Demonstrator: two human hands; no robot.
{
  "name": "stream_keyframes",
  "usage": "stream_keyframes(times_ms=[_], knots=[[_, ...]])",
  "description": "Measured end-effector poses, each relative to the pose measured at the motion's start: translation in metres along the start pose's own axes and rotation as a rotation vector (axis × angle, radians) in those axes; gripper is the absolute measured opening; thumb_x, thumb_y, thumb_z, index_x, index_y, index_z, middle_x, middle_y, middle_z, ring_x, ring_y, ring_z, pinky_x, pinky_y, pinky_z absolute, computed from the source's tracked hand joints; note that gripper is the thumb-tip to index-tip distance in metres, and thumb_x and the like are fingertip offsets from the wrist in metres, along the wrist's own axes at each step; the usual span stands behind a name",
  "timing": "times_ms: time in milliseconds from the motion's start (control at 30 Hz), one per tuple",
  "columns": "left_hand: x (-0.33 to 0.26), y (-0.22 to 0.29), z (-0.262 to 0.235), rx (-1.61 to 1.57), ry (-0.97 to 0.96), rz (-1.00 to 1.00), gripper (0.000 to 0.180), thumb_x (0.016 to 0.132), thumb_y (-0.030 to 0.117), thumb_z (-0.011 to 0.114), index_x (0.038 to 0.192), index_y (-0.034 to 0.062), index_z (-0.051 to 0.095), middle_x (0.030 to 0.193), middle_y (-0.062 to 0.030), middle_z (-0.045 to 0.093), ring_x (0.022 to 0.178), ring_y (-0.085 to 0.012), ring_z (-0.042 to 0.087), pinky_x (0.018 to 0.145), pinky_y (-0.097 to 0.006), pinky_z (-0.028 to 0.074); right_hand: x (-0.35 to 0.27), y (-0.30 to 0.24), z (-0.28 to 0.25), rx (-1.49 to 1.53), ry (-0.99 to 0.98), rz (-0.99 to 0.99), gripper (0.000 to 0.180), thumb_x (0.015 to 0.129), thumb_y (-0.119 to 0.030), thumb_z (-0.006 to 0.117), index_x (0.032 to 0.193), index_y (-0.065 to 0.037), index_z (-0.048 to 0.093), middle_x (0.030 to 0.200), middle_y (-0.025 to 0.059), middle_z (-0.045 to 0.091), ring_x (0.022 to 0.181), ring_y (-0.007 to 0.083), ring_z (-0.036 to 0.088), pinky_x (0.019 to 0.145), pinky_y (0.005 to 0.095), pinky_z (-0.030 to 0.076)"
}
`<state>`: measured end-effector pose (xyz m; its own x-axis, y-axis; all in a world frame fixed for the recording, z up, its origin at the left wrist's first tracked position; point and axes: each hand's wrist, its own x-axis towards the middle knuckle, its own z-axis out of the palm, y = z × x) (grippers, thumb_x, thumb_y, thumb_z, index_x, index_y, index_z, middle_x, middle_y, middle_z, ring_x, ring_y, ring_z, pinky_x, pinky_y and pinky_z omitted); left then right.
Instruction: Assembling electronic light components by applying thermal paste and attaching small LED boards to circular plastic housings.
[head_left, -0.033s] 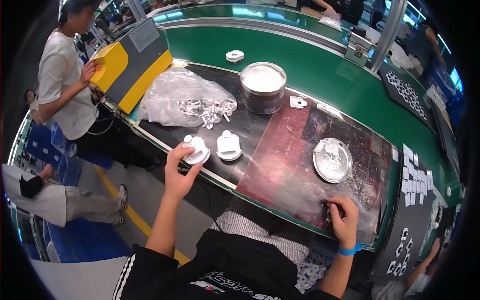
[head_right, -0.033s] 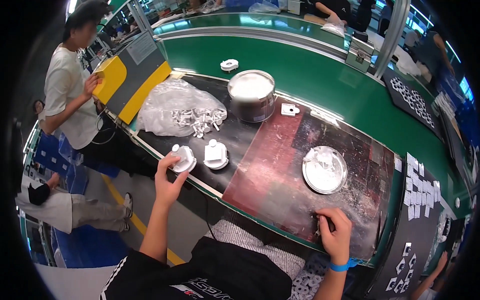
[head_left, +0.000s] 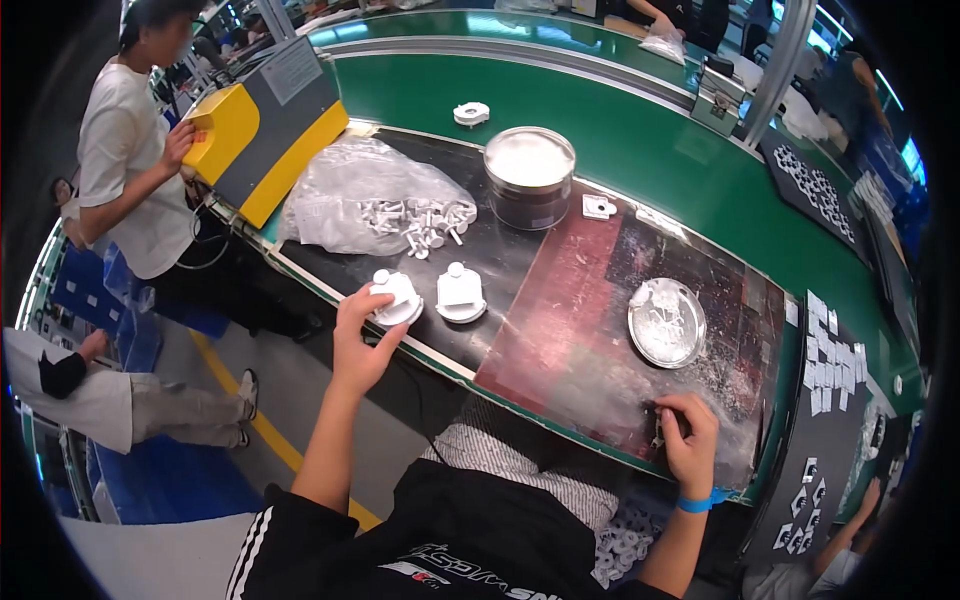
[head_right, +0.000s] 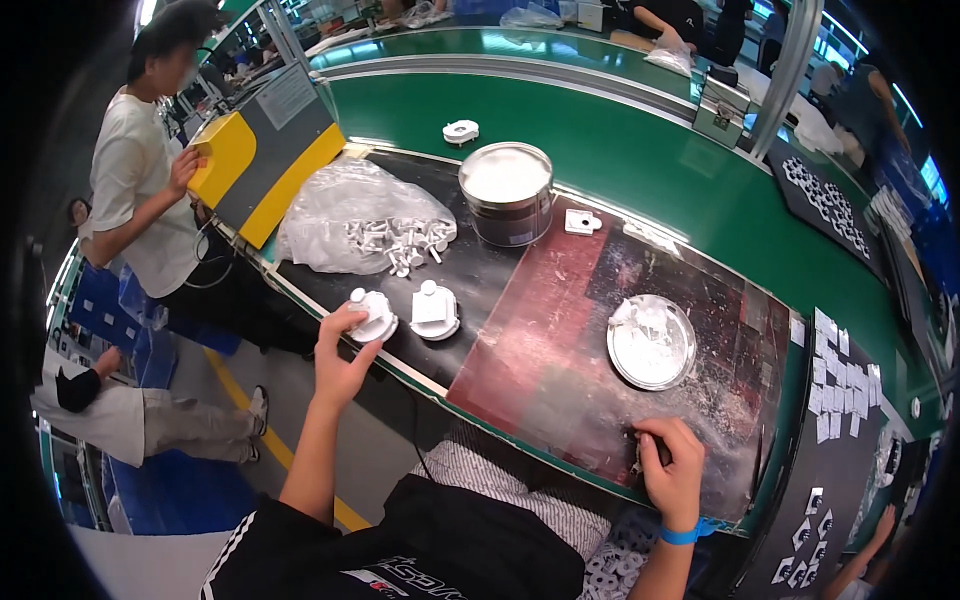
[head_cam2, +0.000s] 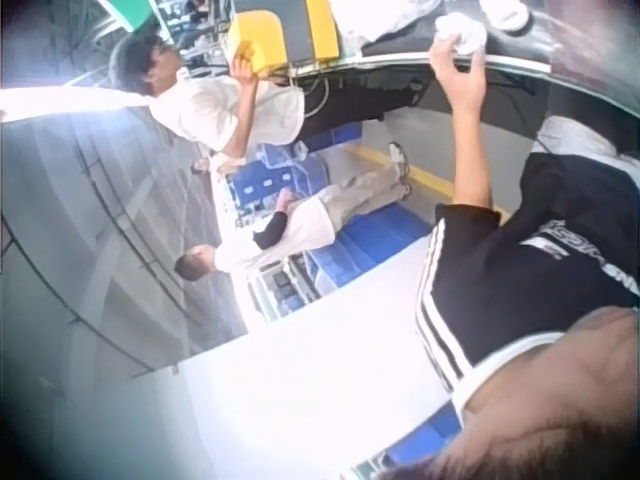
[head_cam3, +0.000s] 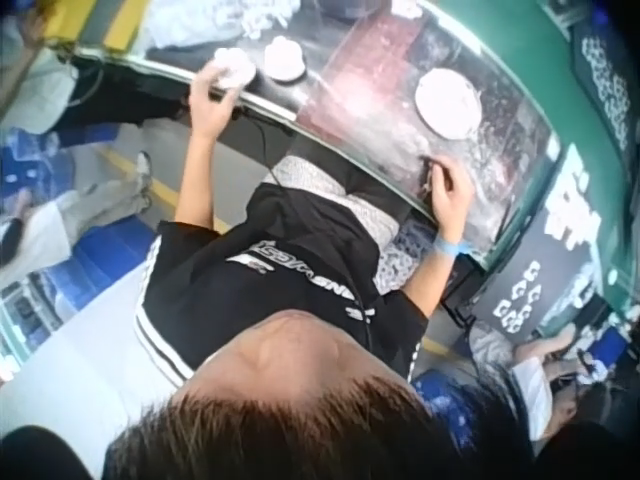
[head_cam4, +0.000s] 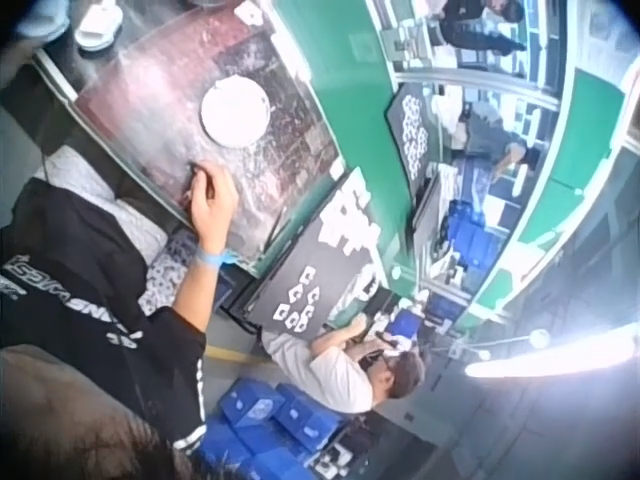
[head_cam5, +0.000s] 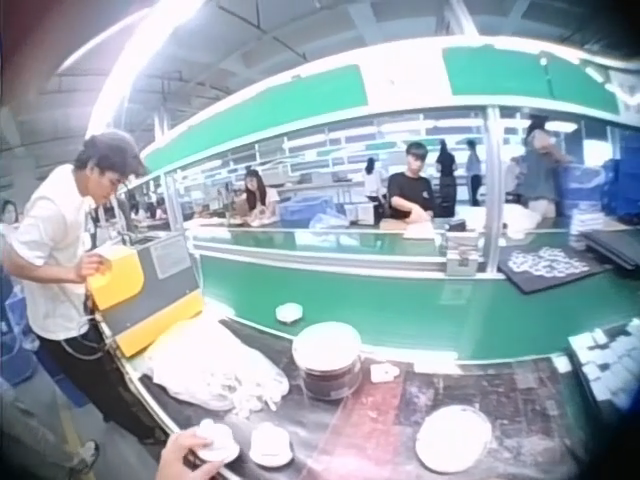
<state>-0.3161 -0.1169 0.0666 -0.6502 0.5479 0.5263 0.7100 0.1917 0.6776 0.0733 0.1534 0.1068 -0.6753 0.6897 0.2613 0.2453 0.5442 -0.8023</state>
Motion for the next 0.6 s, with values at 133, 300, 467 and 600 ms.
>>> stream_keyframes(times_ms=[133,300,467,600], knots=[[0.014,-0.018,0.008,0.079,-0.050,0.049,0.047,0.078,0.011,0.087,0.121,0.0105,0.068,0.137,-0.0152,0.065,0.126,-0.0351,0.057,0.107,-0.043,0.045,-0.003,0.002,0.000,-0.003,-0.005,0.002,0.015,0.090,0.005,0.065,0.101,0.001,0.073,0.085,0.0101,0.067,0.070,0.0185,0.061,0.063,0.0298,0.045],[0.026,-0.022,0.004,0.172,-0.132,0.080,0.054,0.075,0.014,0.087,0.124,0.0106,0.065,0.143,-0.0139,0.059,0.136,-0.0352,0.051,0.115,-0.045,0.039,-0.006,-0.003,0.000,-0.003,0.023,0.009,0.014,0.090,0.004,0.065,0.101,0.001,0.073,0.084,0.0098,0.067,0.070,0.0183,0.061,0.063,0.0297,0.045],[0.013,-0.002,0.008,0.037,0.109,0.033,0.051,0.076,0.011,0.087,0.122,0.0083,0.065,0.141,-0.0150,0.059,0.130,-0.0350,0.054,0.113,-0.044,0.041,-0.008,-0.006,-0.004,-0.047,0.024,0.048,0.013,0.090,0.002,0.067,0.100,-0.001,0.074,0.082,0.0093,0.066,0.069,0.0195,0.062,0.063,0.0306,0.046],[-0.003,0.038,0.040,-0.290,0.123,0.125,0.028,0.085,-0.006,0.071,0.111,0.0009,0.063,0.110,-0.0150,0.067,0.106,-0.0284,0.065,0.100,-0.038,0.049,-0.013,0.003,-0.009,-0.021,0.041,0.051,0.011,0.089,-0.001,0.068,0.099,-0.001,0.074,0.085,0.0103,0.070,0.075,0.0211,0.066,0.068,0.0321,0.050]])
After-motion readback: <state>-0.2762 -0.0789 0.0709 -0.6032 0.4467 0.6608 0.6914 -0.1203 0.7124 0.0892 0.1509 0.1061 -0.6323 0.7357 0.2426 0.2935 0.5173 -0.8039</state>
